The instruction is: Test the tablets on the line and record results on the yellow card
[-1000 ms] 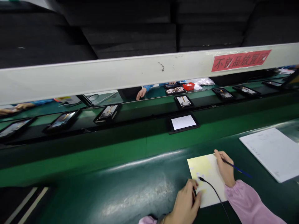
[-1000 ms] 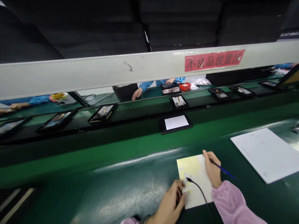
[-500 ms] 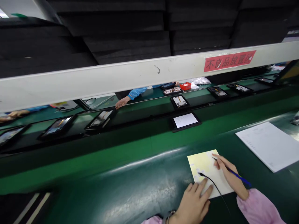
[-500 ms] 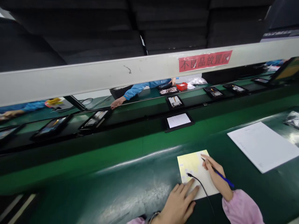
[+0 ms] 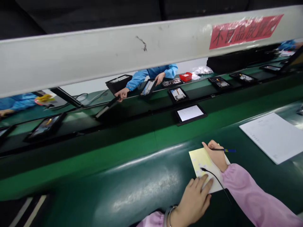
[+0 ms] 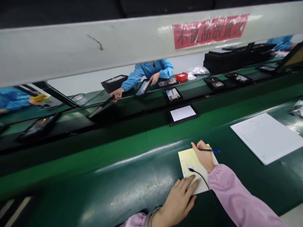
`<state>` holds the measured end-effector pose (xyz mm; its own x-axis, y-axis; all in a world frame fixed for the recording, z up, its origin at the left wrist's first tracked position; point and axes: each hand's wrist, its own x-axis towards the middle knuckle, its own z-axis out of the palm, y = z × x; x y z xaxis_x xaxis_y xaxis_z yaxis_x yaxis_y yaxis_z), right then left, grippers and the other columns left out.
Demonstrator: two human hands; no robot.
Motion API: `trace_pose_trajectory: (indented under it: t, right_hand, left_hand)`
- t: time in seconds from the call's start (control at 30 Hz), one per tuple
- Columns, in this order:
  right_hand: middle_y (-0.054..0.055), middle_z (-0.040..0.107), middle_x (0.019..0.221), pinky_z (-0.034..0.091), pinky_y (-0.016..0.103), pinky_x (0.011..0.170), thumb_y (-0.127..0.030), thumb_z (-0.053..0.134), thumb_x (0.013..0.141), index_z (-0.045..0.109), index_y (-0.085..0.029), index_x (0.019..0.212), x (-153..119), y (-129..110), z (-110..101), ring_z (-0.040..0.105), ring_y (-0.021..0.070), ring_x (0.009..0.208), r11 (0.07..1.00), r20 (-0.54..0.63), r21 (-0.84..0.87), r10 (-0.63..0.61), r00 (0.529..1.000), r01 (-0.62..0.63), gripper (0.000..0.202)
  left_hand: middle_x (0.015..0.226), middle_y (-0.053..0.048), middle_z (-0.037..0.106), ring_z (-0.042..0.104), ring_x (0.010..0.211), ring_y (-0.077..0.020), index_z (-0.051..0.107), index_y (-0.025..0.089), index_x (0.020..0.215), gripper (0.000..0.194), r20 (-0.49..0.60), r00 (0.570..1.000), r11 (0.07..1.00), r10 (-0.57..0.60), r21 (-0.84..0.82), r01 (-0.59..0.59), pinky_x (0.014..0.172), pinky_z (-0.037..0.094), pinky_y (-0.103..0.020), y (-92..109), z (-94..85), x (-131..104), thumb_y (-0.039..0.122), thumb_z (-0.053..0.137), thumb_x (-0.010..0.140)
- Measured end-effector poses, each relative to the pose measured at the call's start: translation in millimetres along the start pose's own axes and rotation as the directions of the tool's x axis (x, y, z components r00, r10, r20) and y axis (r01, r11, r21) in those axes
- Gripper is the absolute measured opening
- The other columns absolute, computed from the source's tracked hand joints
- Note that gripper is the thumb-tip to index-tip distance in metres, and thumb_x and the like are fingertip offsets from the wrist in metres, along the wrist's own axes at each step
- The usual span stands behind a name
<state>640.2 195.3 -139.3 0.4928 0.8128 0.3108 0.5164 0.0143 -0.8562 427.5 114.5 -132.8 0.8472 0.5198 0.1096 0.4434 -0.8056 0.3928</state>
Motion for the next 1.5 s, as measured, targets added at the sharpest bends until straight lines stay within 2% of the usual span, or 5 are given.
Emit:
trace_pose_trajectory:
  t: [0.2,0.7,1.1,1.33,1.5]
  right_hand:
    - [-0.004,0.037,0.053,0.034,0.028,0.052,-0.044,0.058,0.084,0.029,-0.026,0.058,0.0,18.8,1.9,0.039,0.0181,0.055,0.999,-0.061,0.001,0.041,0.997,-0.041,0.042]
    - [-0.006,0.036,0.053,0.029,0.027,0.052,-0.037,0.057,0.076,0.031,-0.025,0.057,1.4,15.4,1.2,0.039,0.0160,0.053,1.000,-0.028,0.000,0.022,0.999,-0.022,0.035]
    - [-0.005,0.039,0.055,0.029,0.028,0.048,-0.063,0.075,0.090,0.042,-0.024,0.060,9.2,4.7,-10.9,0.036,0.0161,0.050,0.971,-0.090,0.218,0.119,0.989,-0.097,0.059]
    - [-0.005,0.037,0.056,0.023,0.025,0.046,-0.067,0.078,0.094,0.044,-0.022,0.066,9.6,3.9,-19.5,0.031,0.0145,0.049,0.892,0.079,0.416,0.159,0.984,-0.177,0.063]
    - [-0.001,0.047,0.060,0.024,0.024,0.047,-0.061,0.082,0.095,0.053,-0.020,0.068,6.6,-17.7,-31.2,0.036,0.0148,0.052,0.778,0.306,0.569,0.101,0.947,-0.267,0.058]
  left_hand:
    - [0.158,-0.007,0.041,0.052,0.125,-0.0258,0.028,0.021,0.158,0.055,0.020,1.000,1.000,-0.001,-0.009,0.002,0.102,0.046,-0.041,0.9,-4.5,1.1,0.036,0.042,0.106]
    - [0.158,-0.008,0.040,0.052,0.124,-0.0272,0.028,0.019,0.157,0.053,0.042,0.999,0.999,0.012,-0.052,-0.010,0.099,0.044,-0.040,-0.8,-8.7,1.8,0.035,0.037,0.108]
    - [0.159,-0.007,0.039,0.052,0.124,-0.0264,0.030,0.019,0.156,0.052,0.051,0.999,0.999,0.001,-0.050,0.001,0.101,0.045,-0.041,-0.7,-8.6,1.5,0.034,0.039,0.107]
    - [0.158,-0.009,0.041,0.052,0.126,-0.0295,0.030,0.019,0.156,0.053,0.054,0.999,0.993,0.001,-0.114,0.005,0.103,0.046,-0.045,-0.8,-11.0,1.3,0.032,0.042,0.106]
    - [0.131,-0.005,0.064,0.061,0.117,-0.0215,0.056,0.022,0.132,0.030,-0.075,0.991,0.861,-0.110,-0.505,0.058,0.100,0.048,-0.036,1.9,-21.7,4.6,0.021,0.050,0.103]
